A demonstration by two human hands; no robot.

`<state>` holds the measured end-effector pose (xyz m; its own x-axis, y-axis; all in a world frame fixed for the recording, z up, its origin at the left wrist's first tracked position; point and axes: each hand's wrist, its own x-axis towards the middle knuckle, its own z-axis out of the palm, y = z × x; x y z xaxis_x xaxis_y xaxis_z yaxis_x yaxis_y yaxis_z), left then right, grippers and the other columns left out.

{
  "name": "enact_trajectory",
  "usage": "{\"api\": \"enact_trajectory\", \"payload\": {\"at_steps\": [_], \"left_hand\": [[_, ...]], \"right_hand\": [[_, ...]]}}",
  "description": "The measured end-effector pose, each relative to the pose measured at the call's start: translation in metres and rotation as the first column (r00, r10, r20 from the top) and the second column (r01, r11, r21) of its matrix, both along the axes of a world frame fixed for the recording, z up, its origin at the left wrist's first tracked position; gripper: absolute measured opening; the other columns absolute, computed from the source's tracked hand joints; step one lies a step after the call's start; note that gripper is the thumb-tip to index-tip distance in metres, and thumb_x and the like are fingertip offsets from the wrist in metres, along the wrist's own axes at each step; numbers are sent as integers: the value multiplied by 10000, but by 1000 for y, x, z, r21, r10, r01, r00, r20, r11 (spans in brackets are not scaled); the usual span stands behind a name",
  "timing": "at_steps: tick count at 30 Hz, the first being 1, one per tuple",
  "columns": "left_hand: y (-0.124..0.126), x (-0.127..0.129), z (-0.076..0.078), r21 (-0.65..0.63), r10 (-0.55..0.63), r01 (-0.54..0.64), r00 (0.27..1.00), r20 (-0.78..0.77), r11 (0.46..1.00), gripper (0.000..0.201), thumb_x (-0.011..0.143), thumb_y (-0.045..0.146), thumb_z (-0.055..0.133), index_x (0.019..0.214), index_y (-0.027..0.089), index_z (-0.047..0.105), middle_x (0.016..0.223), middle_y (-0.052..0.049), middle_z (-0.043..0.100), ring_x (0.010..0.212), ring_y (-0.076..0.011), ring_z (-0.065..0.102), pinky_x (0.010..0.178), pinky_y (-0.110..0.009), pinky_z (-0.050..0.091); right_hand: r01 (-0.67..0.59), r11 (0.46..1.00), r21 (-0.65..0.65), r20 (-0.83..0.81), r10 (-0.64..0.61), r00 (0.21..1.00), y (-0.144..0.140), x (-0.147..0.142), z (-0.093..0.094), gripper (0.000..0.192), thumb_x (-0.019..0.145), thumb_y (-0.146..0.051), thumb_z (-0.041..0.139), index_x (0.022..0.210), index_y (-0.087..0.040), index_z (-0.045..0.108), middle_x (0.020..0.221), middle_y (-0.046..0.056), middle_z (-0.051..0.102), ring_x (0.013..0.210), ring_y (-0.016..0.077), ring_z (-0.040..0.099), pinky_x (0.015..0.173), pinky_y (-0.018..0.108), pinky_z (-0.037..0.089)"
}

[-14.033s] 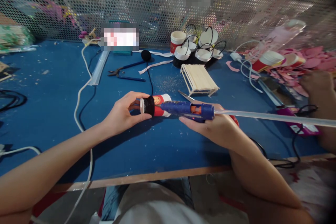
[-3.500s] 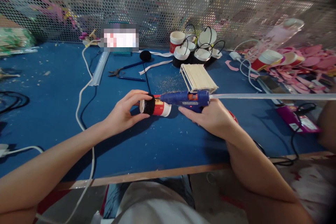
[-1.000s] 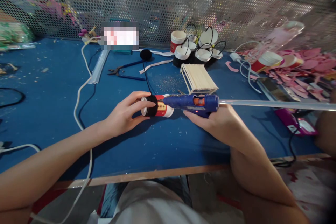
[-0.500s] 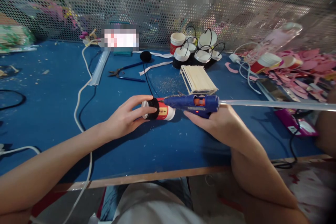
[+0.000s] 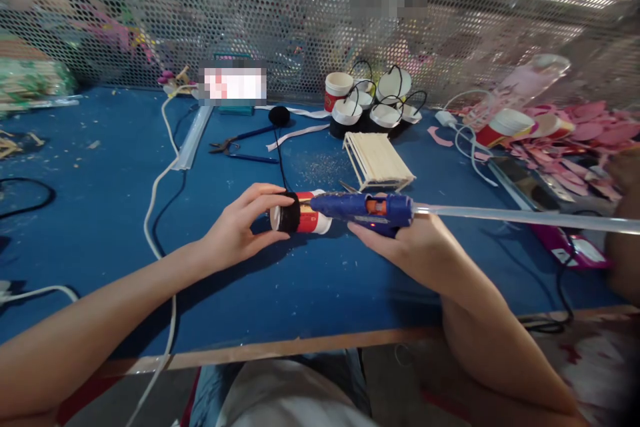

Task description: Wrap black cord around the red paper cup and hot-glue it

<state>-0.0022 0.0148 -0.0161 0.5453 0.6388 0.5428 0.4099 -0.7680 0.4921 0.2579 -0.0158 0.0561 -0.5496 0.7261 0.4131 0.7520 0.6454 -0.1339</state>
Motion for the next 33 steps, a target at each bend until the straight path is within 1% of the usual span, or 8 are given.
{"api": "enact_trajectory", "payload": {"at_steps": [7,11,16,20,23,27,30,33], "left_hand": [[-2,2,-1,-327,27,39,980,196,944,456,746,238,697,1168,186,530,1138,-99,528,941,-169,607,797,-322,573],[-4,4,2,-507,118,17,965,232,862,485,721,279,713,1152,162,524,1039,-73,577,746,-118,631,724,-297,578],[-4,6,4,-655,173,26,956,238,755,486,715,310,707,1137,170,511,988,-51,603,715,-126,648,673,-276,564],[-3,5,6,-692,205,9,952,227,722,472,725,351,693,1129,183,515,1013,-49,596,739,-146,658,655,-273,555],[-2,5,7,-701,214,3,952,221,713,470,724,366,693,1124,187,522,1015,-48,589,750,-152,659,664,-279,554],[-3,6,7,-692,206,11,951,231,722,495,713,346,707,1132,169,514,981,-55,612,730,-140,652,681,-280,556],[-4,7,6,-647,189,14,951,244,763,504,701,316,722,1129,145,516,940,-58,624,716,-126,638,699,-277,561],[-5,7,5,-559,174,-5,953,249,829,489,703,294,725,1121,136,527,997,-80,598,718,-117,623,699,-279,567]], "right_hand": [[-77,980,183,203,39,978,-2,7,-8,358,880,-182,384,770,-216,723,357,-10,382,388,136,410,436,260,341],[-166,939,300,318,65,946,-4,15,-15,459,804,-20,350,860,-266,734,390,8,454,442,163,465,484,279,330],[-169,948,270,370,60,927,-4,14,-13,441,810,-42,361,844,-268,737,352,-1,408,437,156,433,491,278,329],[-77,977,200,308,11,951,-6,6,-9,377,860,-146,380,773,-250,732,330,-20,302,424,148,419,464,263,347],[-97,964,247,286,23,958,-7,3,-7,380,866,-141,377,767,-240,730,366,-10,356,433,142,429,441,251,336],[-176,907,383,329,44,943,-5,3,-6,424,848,-66,353,756,-238,730,397,5,411,452,153,466,436,252,321],[-178,895,409,329,38,944,-4,2,-5,403,850,-69,374,724,-225,724,391,-5,400,436,140,455,435,242,319],[-146,918,368,289,36,956,-2,2,-5,349,862,-116,411,726,-209,719,377,-26,355,393,117,386,422,236,296]]}}
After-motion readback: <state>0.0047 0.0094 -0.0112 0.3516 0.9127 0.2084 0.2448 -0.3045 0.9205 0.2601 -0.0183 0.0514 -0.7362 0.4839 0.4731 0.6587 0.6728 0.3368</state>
